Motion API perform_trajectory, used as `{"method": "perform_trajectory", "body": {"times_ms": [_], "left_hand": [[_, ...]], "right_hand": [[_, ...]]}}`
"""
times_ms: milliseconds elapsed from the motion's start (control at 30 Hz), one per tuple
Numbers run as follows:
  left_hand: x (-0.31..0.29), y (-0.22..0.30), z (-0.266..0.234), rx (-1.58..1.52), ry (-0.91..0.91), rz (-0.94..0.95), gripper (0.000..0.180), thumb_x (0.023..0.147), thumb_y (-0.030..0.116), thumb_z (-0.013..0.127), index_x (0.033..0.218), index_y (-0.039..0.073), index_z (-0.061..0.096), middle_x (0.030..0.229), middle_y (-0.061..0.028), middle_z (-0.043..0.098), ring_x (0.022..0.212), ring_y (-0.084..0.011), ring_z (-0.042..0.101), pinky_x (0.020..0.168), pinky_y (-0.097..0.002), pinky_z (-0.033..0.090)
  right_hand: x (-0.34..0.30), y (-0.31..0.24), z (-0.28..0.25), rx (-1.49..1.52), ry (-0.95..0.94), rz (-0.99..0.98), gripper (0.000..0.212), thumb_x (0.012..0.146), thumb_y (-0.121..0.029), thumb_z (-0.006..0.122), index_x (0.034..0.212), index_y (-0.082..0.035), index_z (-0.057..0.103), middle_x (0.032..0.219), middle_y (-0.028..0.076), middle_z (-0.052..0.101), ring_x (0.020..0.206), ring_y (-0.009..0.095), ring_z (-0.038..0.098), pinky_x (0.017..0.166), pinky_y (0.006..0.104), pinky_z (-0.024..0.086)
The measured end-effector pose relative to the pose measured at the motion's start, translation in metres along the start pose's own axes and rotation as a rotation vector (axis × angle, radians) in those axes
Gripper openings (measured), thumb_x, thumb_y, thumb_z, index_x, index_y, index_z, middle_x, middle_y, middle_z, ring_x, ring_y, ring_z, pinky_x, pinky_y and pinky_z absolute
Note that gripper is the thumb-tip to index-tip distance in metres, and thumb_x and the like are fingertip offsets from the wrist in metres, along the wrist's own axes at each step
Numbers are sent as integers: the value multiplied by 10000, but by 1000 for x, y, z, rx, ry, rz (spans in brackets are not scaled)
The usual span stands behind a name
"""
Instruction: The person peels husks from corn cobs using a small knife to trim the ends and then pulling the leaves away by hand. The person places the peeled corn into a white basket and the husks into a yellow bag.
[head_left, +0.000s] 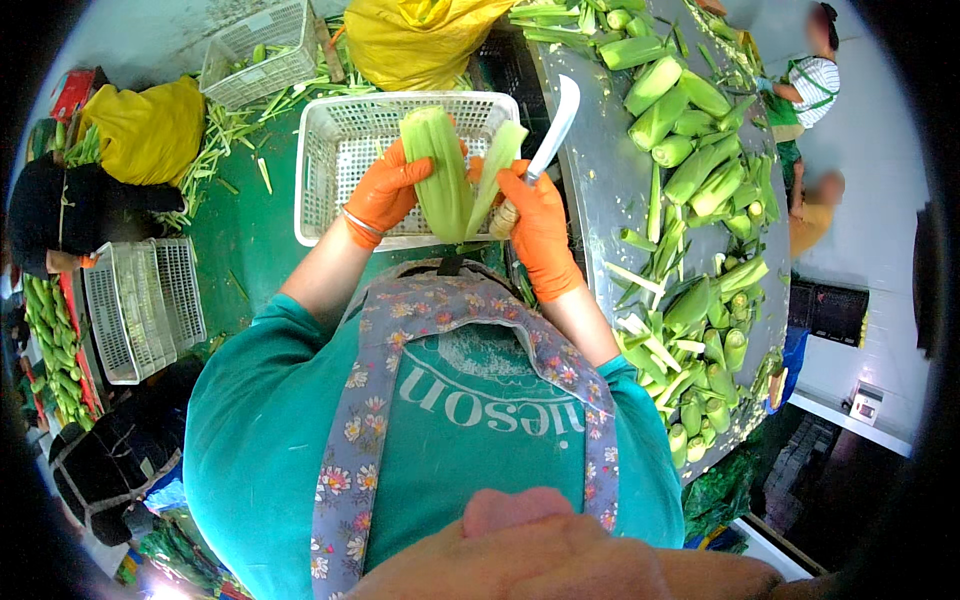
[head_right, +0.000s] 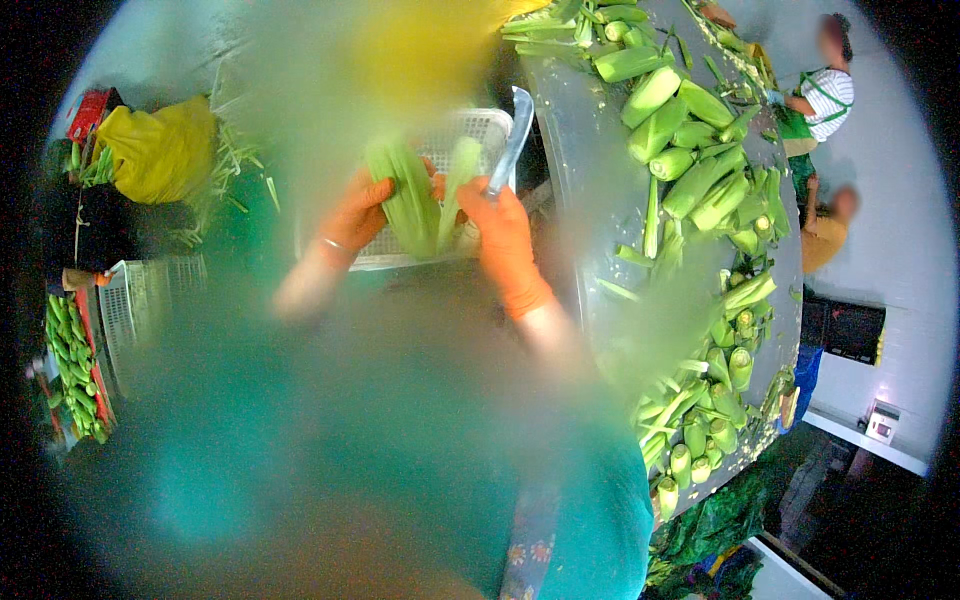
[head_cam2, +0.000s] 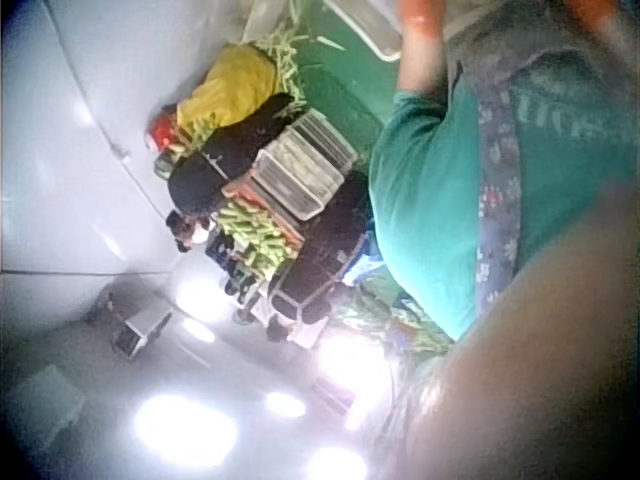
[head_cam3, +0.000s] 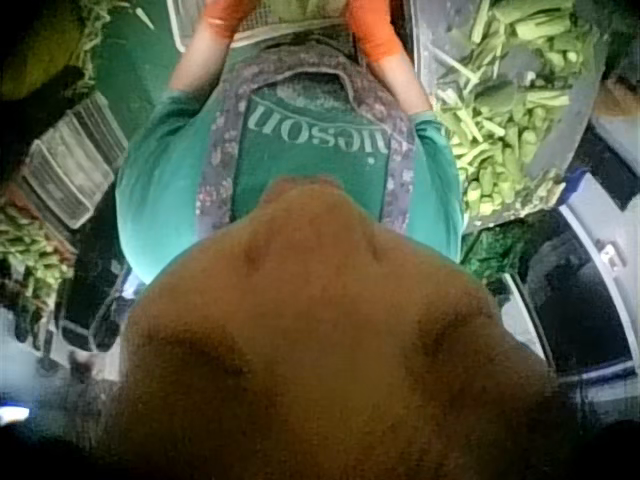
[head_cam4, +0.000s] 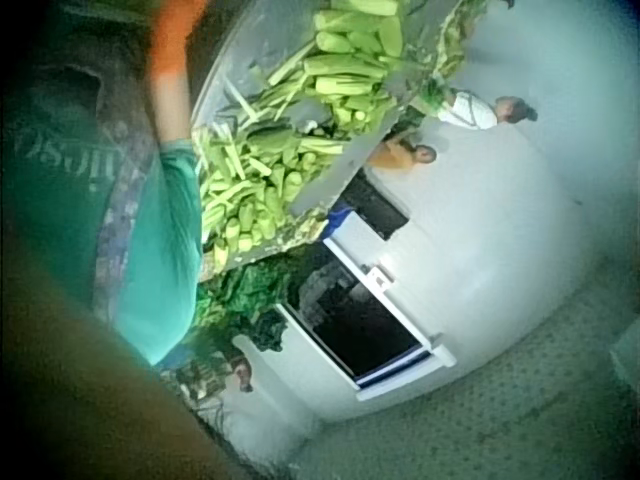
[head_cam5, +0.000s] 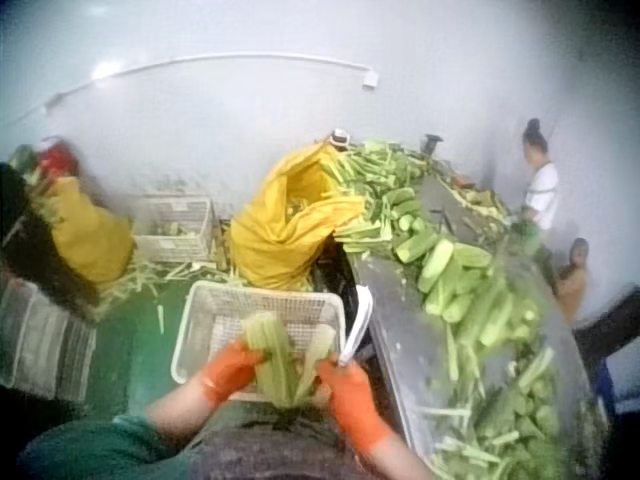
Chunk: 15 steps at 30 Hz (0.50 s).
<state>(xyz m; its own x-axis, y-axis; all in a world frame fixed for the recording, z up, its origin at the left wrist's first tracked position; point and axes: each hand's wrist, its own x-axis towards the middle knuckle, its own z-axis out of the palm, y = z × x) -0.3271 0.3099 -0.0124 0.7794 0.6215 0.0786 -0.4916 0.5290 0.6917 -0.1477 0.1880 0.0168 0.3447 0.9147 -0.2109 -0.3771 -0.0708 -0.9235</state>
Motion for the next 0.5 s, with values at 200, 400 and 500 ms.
{"method": "perform_trajectory", "body": {"times_ms": [200,400,500], "left_hand": [[12,23,-72,-478,416,266,510,950,318,612,1352,43,464,1312,-172,562,1229,-332,527,1089,-541,369],[10,30,-59,-238,210,194,519,966,231,579,1400,2,409,1375,-226,506,1299,-363,468,1122,-517,332],[18,0,-40,-154,40,133,532,959,256,587,1399,9,419,1379,-231,503,1295,-353,472,1110,-499,349]], "right_hand": [[-48,-45,-42,195,115,-46,256,938,-229,590,746,-122,459,610,-25,400,558,97,404,523,263,341],[-51,-55,-168,-969,772,-191,223,949,-223,639,1038,-21,609,887,56,676,772,110,608,668,241,475],[-47,-36,-195,-1334,713,-569,268,941,-202,643,1156,-41,648,1009,50,697,865,120,636,756,254,497]]}}
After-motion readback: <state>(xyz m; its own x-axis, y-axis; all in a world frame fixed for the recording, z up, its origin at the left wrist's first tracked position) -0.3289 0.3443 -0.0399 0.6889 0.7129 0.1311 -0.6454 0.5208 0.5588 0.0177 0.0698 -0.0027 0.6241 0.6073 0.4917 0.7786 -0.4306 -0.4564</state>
